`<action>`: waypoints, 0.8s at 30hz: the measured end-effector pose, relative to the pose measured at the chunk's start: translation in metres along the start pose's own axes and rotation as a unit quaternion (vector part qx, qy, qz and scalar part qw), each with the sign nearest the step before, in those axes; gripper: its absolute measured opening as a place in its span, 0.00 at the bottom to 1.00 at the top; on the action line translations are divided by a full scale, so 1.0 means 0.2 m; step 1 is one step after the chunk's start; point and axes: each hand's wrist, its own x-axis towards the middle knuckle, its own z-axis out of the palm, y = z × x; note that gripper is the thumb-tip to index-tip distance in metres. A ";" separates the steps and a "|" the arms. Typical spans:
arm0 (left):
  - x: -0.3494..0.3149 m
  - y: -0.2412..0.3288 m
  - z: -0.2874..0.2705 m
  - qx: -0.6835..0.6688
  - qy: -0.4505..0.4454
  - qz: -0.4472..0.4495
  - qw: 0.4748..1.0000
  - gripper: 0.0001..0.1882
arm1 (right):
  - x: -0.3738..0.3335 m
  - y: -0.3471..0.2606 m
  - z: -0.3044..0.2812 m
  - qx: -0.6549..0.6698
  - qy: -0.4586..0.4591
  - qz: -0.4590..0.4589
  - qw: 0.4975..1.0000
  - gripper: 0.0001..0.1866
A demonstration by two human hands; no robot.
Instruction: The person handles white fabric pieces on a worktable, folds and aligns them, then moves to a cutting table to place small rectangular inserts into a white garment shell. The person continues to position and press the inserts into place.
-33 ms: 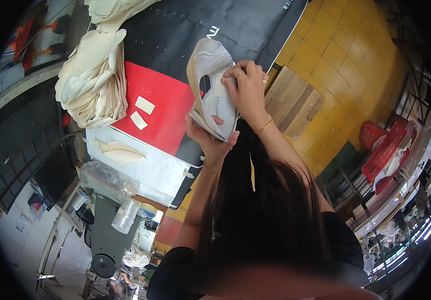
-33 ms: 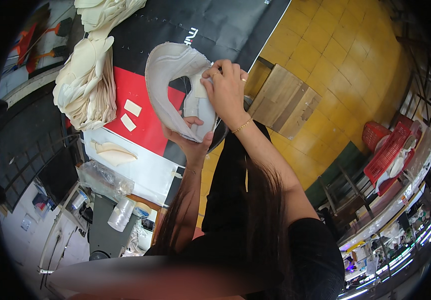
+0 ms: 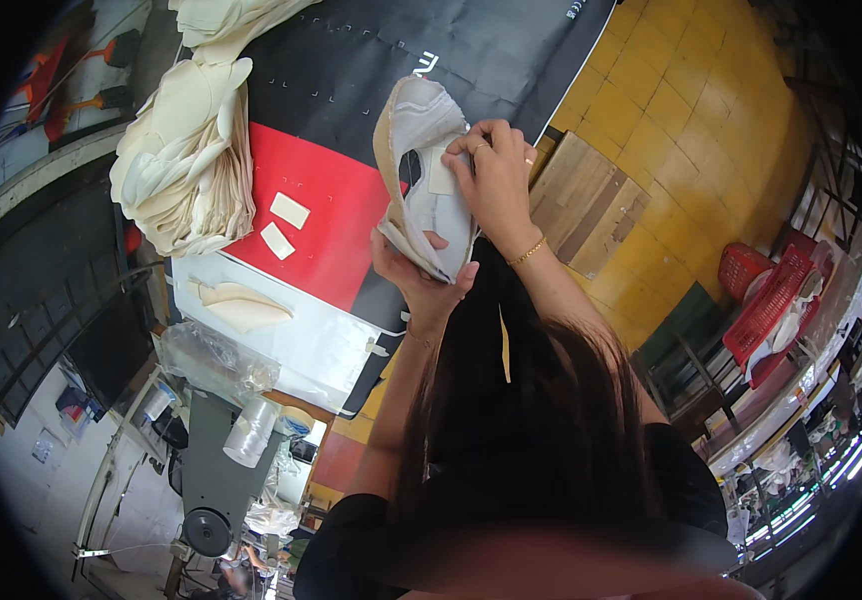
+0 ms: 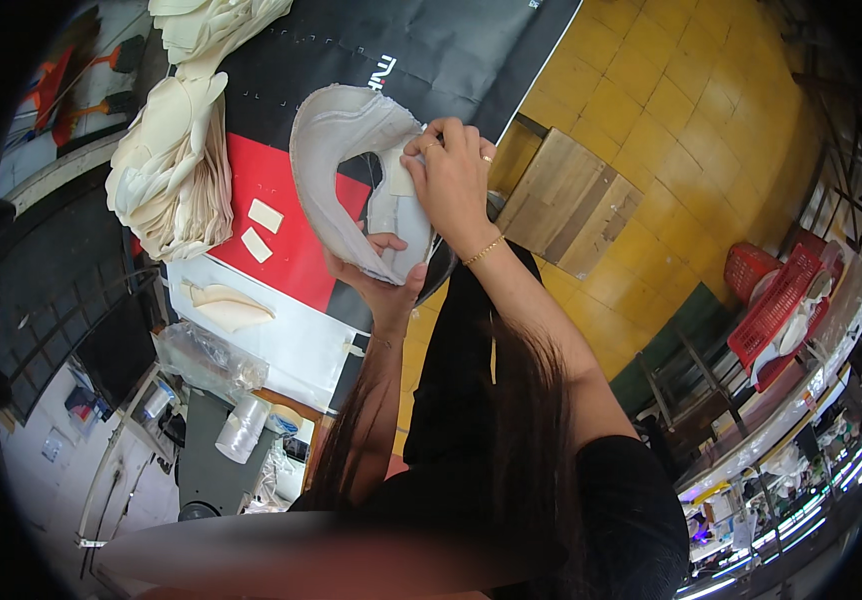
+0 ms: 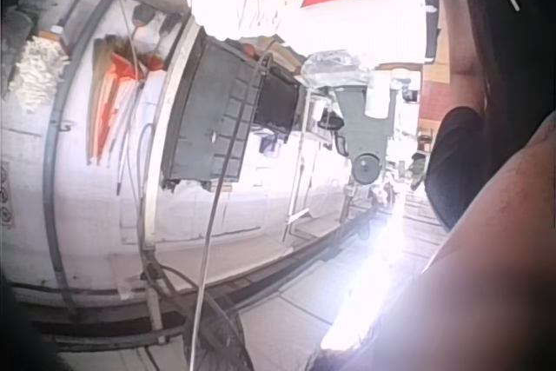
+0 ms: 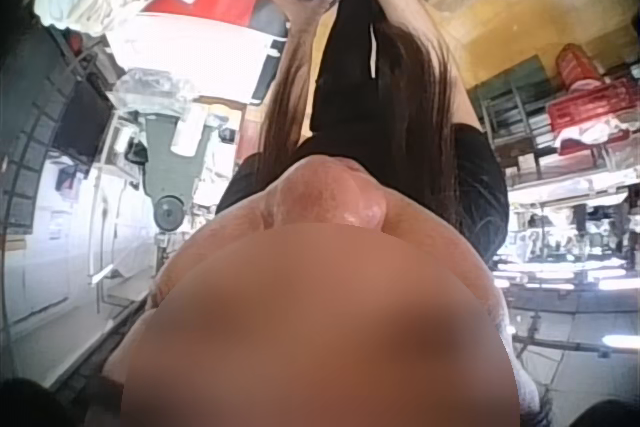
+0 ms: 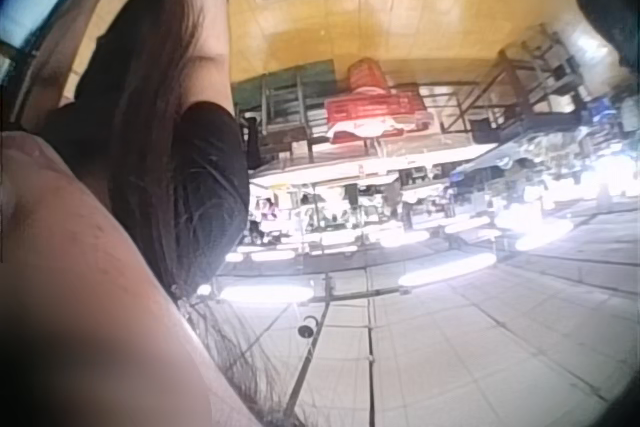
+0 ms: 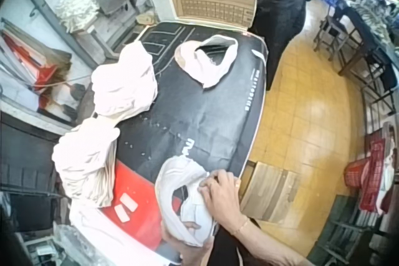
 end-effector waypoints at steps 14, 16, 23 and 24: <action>0.00 -0.03 0.00 -0.037 0.000 -0.028 0.999 0.60 | 0.07 0.02 -0.23 0.256 0.079 0.079 0.960 0.01; 0.01 -0.03 0.00 -0.002 -0.001 -0.008 1.000 0.59 | 0.19 0.07 -0.27 0.189 0.125 0.089 0.970 0.04; 0.02 -0.03 0.00 -0.014 0.012 0.027 0.999 0.59 | 0.63 0.22 -0.09 -0.089 0.126 -0.104 0.983 0.16; 0.02 -0.03 0.00 -0.007 0.015 0.013 1.000 0.59 | 0.59 0.21 -0.08 -0.078 0.169 -0.111 0.976 0.13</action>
